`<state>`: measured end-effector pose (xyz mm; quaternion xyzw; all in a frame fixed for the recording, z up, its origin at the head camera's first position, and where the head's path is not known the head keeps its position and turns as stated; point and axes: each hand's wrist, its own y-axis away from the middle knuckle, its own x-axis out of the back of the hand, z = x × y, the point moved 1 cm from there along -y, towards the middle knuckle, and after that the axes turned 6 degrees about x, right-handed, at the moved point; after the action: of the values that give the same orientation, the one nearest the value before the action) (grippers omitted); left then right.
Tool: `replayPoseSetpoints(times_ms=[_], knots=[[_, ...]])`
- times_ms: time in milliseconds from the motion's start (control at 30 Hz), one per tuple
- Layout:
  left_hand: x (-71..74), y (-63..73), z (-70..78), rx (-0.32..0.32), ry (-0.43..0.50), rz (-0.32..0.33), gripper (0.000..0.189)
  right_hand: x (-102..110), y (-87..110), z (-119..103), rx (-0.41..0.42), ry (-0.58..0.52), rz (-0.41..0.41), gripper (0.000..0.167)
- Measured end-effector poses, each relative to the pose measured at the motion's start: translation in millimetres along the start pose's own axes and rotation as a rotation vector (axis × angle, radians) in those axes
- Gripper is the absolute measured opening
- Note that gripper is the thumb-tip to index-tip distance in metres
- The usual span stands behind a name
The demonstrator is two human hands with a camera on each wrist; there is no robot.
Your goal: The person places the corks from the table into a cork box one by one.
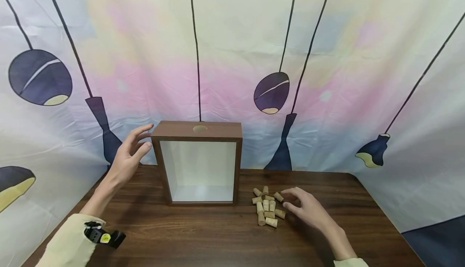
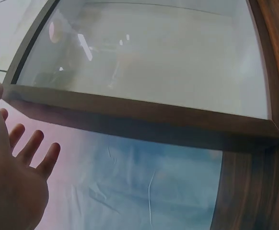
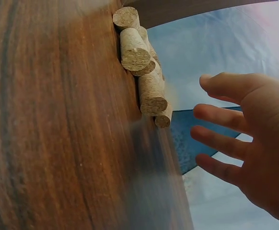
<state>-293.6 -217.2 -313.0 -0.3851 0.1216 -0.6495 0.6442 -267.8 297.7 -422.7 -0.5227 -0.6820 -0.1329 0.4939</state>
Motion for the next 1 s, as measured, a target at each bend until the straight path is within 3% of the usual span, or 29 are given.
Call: replayPoseSetpoints(times_ms=[233,467,767,1000], knots=[[-9.3,-9.4,2.5,0.057,0.025,-0.030,0.053,-2.5,-1.1,1.2,0.031,-0.042,-0.047,0.032],[-16.1,-10.1,-3.6,0.097,0.040,0.002,0.045,-7.1,1.4,4.2,0.048,-0.061,-0.096,0.033],[-28.7,-9.8,-10.0,0.056,0.187,0.072,0.041,-14.9,2.0,5.3,0.071,-0.080,-0.134,0.029],[-32.4,-9.6,-11.2,0.041,0.214,0.096,0.040,-14.6,-0.3,6.5,0.088,-0.070,-0.179,0.028]])
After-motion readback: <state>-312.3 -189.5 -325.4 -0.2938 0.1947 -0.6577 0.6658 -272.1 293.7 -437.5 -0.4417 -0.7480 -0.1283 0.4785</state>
